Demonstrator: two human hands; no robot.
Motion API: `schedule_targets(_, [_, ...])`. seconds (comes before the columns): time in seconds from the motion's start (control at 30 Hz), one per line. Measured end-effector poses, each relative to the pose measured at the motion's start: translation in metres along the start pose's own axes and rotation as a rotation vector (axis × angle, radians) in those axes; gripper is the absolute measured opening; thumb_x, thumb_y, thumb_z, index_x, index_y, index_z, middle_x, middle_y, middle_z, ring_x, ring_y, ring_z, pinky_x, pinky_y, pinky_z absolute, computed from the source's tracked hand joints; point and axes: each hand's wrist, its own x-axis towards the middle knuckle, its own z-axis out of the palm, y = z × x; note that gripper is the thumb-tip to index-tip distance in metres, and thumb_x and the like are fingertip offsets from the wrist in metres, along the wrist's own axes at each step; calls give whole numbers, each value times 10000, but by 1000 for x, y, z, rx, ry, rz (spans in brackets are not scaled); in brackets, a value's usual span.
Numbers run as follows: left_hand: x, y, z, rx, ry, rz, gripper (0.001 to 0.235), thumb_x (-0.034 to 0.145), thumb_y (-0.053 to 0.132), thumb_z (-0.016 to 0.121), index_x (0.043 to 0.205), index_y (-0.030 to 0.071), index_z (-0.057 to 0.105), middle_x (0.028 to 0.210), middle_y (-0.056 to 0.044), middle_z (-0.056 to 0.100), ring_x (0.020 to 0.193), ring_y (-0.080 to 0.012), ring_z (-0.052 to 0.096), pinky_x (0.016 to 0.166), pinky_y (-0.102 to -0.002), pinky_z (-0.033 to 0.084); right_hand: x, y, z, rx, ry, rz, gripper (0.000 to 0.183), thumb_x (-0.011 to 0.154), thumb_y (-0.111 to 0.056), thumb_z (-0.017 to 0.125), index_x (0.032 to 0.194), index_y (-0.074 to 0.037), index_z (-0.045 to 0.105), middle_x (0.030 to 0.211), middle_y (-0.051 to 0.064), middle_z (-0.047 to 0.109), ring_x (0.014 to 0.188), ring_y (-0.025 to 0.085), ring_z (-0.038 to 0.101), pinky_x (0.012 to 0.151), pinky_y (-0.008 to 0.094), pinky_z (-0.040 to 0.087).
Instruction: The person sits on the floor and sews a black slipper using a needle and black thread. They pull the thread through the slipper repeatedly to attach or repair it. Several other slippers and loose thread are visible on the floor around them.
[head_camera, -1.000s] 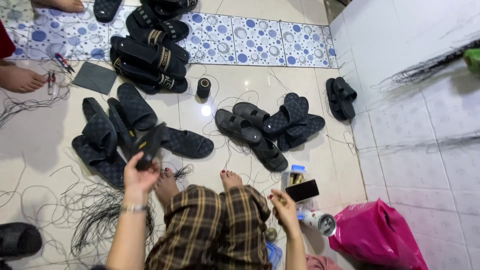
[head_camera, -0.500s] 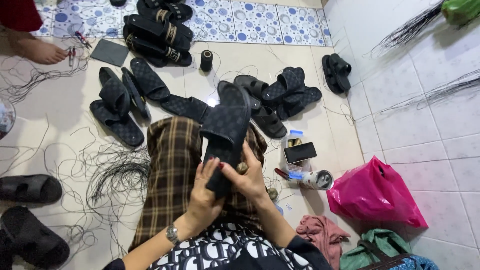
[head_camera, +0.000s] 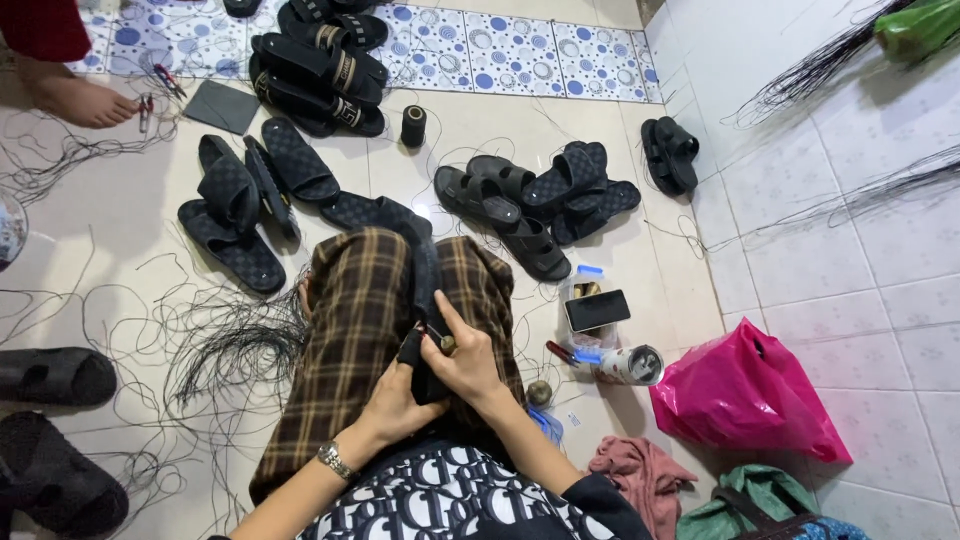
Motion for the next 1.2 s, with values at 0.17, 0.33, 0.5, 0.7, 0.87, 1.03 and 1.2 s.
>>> schedule_targets(0.17, [9, 5, -7, -87, -11, 178, 1157, 562, 220, 951, 1524, -20, 355, 1528, -321, 384, 1383, -465, 414, 1125, -517, 418, 3, 26, -30, 37, -313, -70, 816, 810, -317, 817, 1509, -79, 470, 1387, 308, 493, 1319, 519, 464, 1082, 576, 406])
schedule_targets(0.33, [12, -21, -6, -102, -20, 290, 1092, 620, 183, 939, 1525, -37, 368, 1586, -320, 304, 1457, -468, 319, 1203, -505, 318, 15, -14, -97, -78, -611, -89, 426, 940, -76, 614, 1366, -70, 609, 1063, 177, 726, 961, 402, 706, 786, 486, 571])
schedule_targets(0.5, [19, -21, -12, -74, -13, 368, 1073, 692, 223, 960, 1544, -26, 356, 1616, -287, 270, 1482, -478, 291, 1209, -518, 319, -3, -19, -114, -441, -783, -161, 500, 960, -125, 564, 1445, -249, 572, 910, 99, 706, 749, 353, 715, 602, 509, 565])
schedule_targets(0.7, [22, -19, -19, -123, -127, 341, 1052, 655, 191, 971, 1517, -29, 410, 1613, -294, 245, 1490, -471, 272, 1235, -498, 297, 3, -37, -107, -634, -878, -224, 470, 945, -211, 586, 1401, -328, 596, 813, 34, 616, 650, 299, 687, 522, 440, 534])
schedule_targets(0.87, [20, -21, -18, -127, -134, 372, 1080, 679, 164, 968, 1547, -28, 356, 1623, -292, 216, 1502, -464, 251, 1236, -510, 293, 0, -33, -102, -625, -902, -197, 486, 948, -212, 579, 1414, -352, 586, 828, 50, 601, 654, 305, 680, 524, 429, 524])
schedule_targets(1.03, [20, -23, -17, -120, -134, 377, 1060, 688, 175, 968, 1538, -33, 369, 1613, -303, 230, 1496, -474, 256, 1229, -515, 302, 0, -34, -100, -641, -938, -185, 486, 959, -214, 554, 1422, -360, 580, 808, 45, 591, 628, 300, 680, 512, 423, 525])
schedule_targets(1.2, [20, -24, -16, -99, -128, 415, 1020, 699, 191, 964, 1507, -71, 399, 1600, -315, 241, 1488, -484, 249, 1222, -509, 317, -4, -34, -98, -637, -988, -81, 549, 938, -203, 541, 1458, -378, 548, 785, 73, 590, 625, 363, 689, 549, 492, 561])
